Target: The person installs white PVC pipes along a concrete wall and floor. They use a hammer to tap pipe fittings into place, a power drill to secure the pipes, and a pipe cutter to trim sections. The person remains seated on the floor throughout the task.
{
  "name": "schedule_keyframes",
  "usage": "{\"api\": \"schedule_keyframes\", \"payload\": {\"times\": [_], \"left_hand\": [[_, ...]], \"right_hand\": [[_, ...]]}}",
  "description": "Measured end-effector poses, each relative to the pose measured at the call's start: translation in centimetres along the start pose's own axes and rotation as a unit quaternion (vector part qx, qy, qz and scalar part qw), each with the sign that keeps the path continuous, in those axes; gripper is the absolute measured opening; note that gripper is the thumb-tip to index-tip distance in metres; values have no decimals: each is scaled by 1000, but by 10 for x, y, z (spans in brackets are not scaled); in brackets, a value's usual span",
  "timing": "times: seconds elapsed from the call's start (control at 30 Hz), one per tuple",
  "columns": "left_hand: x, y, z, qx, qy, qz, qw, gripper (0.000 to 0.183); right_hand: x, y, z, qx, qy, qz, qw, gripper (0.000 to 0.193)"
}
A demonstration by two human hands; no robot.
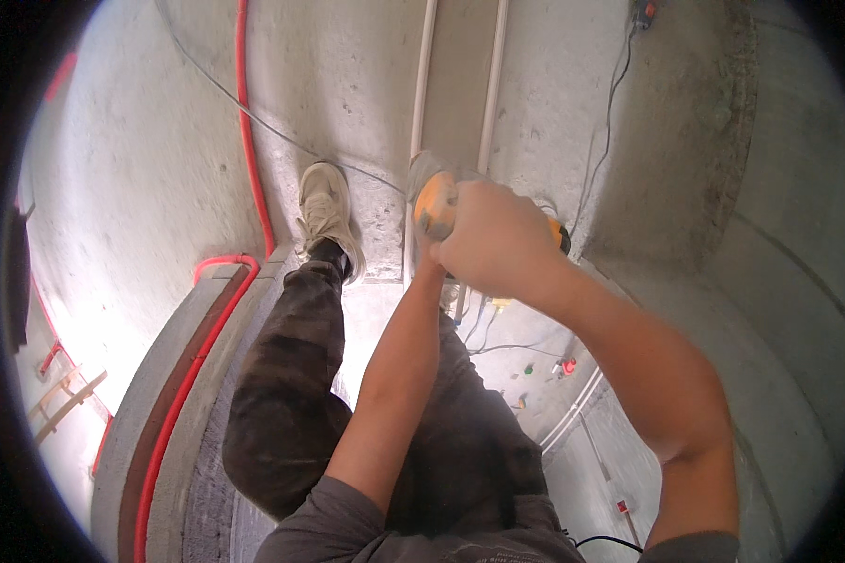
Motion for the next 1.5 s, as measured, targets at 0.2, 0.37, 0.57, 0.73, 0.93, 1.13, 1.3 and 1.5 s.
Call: {"api": "schedule_keyframes", "payload": {"times": [0.2, 0.37, 0.57, 0.73, 0.93, 1.13, 1.3, 1.5], "left_hand": [[-4, -3, 7, -27, -15, 8, 999, 28], [-4, -6, 6, -32, -30, 11, 999, 28], [-6, -7, 6, -32, -35, 12, 999, 27], [-3, -8, 8, -34, -42, 14, 998, 27], [-7, -8, 11, -39, -44, 18, 998, 26], [-10, -6, 3, -40, -46, 24, 998, 26], [-5, -10, -4, -48, -50, 46, 997, 26], [-5, -16, -7, -107, -44, 127, 985, 25]], "right_hand": [[16, -5, 5, 33, -65, -11, 997, 53], [19, 1, 9, 29, -39, -12, 999, 53], [19, 0, 6, -3, -29, -6, 1000, 49], [27, 2, 3, -17, -20, -13, 1000, 48], [33, 2, 5, -11, -27, -20, 999, 47], [37, 10, 4, -19, -8, -31, 999, 48], [32, 19, 0, -10, 12, -35, 999, 47], [30, 21, 2, 4, 25, -24, 999, 47]]}}
Point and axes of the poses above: each hand's wrist, its own z-axis away from the middle knuckle, its own x-axis out of the palm, y = z × x, the point moved 10 cm from there along -z, towards the middle knuckle, and after that the axes turned 9 degrees about y, right-handed, at the moved point
